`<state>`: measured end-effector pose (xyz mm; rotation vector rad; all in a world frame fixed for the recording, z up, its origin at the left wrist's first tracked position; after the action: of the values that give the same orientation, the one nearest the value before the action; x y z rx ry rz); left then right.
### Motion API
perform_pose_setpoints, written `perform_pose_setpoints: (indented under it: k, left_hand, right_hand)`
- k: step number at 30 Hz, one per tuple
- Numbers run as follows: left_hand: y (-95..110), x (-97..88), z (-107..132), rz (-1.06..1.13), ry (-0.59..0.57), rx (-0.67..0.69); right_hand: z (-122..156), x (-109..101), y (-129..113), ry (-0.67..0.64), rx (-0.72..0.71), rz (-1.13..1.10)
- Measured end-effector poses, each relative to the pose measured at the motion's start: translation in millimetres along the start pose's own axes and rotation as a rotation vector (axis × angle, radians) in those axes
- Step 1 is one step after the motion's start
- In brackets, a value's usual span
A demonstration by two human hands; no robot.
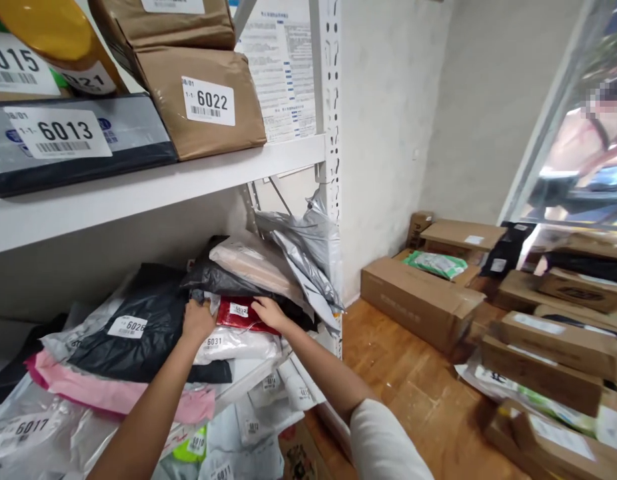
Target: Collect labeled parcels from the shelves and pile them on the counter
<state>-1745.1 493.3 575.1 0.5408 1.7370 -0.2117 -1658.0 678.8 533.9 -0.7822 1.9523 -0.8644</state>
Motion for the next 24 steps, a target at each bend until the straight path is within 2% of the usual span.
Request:
perform_pose_setpoints:
  k: [3,5,8,12,14,17,20,24]
  left_hand:
    - [7.5,4.0,12.0,-0.069,-0.020,-0.053]
    - [11.7,5.1,11.3,-0.096,-0.035,-0.115]
    - [14.7,2.9,0.0,-0.110,-0.045,-0.242]
    - [10.3,2.0,-20.0,-0.065,-0.132,-0.347]
    - [6.5,2.6,-27.3,-0.027,-0.186,-0.321]
    - [3.5,1.5,-32.4,0.027,-0.202,-0.230]
    - [12.0,4.0,-35.1,0.101,-0.198,-0.103]
    - [31.0,12.6,-41.8,0.277,-0.224,0.022]
  right_hand:
    - [-16.8,-17.6,-1.3,0.050,0.019,0.039]
    - [-29.3,-25.4,-4.7,0.022,-0.001,0.083]
    - [-32.4,-24.9,0.3,-0.148,-0.030,0.185]
    - [-6.1,-15.0,28.6,-0.337,0.030,0.361]
    - [8.9,-9.7,36.9,-0.393,0.045,0.417]
    - [26.5,-1.2,28.2,-0.407,-0.042,0.484]
    - [43.9,11.9,8.8,-0.317,-0.151,0.557]
    - [67.2,40.3,-4.0,-0.155,-0.192,0.580]
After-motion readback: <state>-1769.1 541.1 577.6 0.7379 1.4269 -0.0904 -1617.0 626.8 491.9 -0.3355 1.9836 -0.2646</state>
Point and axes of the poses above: each hand's wrist, its own z-axis away from the middle knuckle, its own x-axis out of the palm, y = z × x, the point moved 8 cm from there along -z, towards the middle knuckle, and after that the axes turned 4 degrees about x, right-handed, at the moved point
